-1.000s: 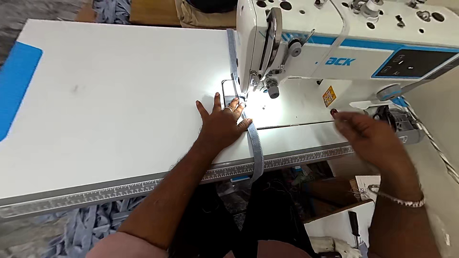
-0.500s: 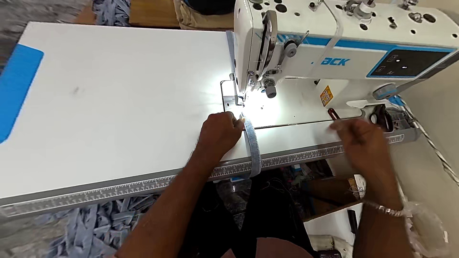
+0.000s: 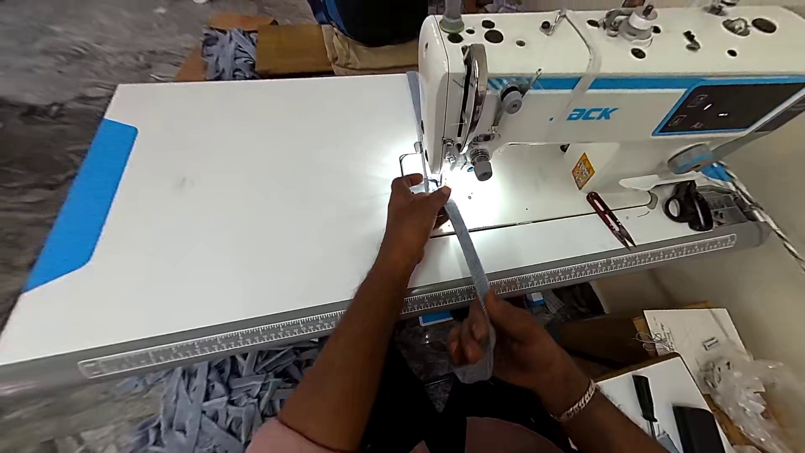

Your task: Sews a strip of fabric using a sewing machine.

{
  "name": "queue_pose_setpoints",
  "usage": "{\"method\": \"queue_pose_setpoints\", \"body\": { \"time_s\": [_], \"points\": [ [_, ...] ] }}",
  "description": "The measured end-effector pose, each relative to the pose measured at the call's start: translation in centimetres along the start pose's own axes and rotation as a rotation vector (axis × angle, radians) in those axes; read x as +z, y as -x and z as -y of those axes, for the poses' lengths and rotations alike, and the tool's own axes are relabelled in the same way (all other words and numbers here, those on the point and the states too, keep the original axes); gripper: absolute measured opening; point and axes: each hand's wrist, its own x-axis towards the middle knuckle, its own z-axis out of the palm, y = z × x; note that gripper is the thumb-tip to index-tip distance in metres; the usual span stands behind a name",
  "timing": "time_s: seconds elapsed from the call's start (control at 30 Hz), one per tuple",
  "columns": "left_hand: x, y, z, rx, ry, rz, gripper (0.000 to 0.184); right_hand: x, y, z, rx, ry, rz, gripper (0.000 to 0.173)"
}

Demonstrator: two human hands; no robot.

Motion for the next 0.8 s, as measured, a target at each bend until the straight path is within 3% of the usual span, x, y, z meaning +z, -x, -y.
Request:
{"method": "queue_pose_setpoints", "body": {
  "time_s": [0.07,0.17,0.23,0.33,0.5,0.7,0.8],
  "points": [
    [0.2,-0.7,0.4,0.124,-0.203,-0.087,0.063,-1.2,1.1,-1.7,0.107,0.113,-0.116,0.046],
    [-0.9,-0.1,0.7,0.376,-0.816,-0.096,0.041,-3.3,1.6,-4.2,0.237,0.605,-0.444,0.042],
    [-1.9,-0.1,1.6,0.504,-1.095,-0.023,0.029,-4.7,1.5,-5.1,0.240,0.863,-0.572,0.042],
    [-2.8,-0.8,3.5,0.561,-1.437,0.051,0.050,-5.0,1.3,-4.5,0.259,1.066,-0.555,0.037],
    [-3.1,-1.3,3.7,0.544,-1.521,0.066,0.056,-5.7,1.5,-4.3,0.286,1.198,-0.517,0.031],
    [-2.7,-2.0,3.6,0.449,-1.488,0.025,0.058,-6.2,1.9,-5.8,0.306,1.261,-0.475,0.039],
    [-3.3,-0.9,3.8,0.551,-1.448,0.070,0.063,-6.2,2.0,-6.6,0.267,1.255,-0.445,0.041]
  ]
}}
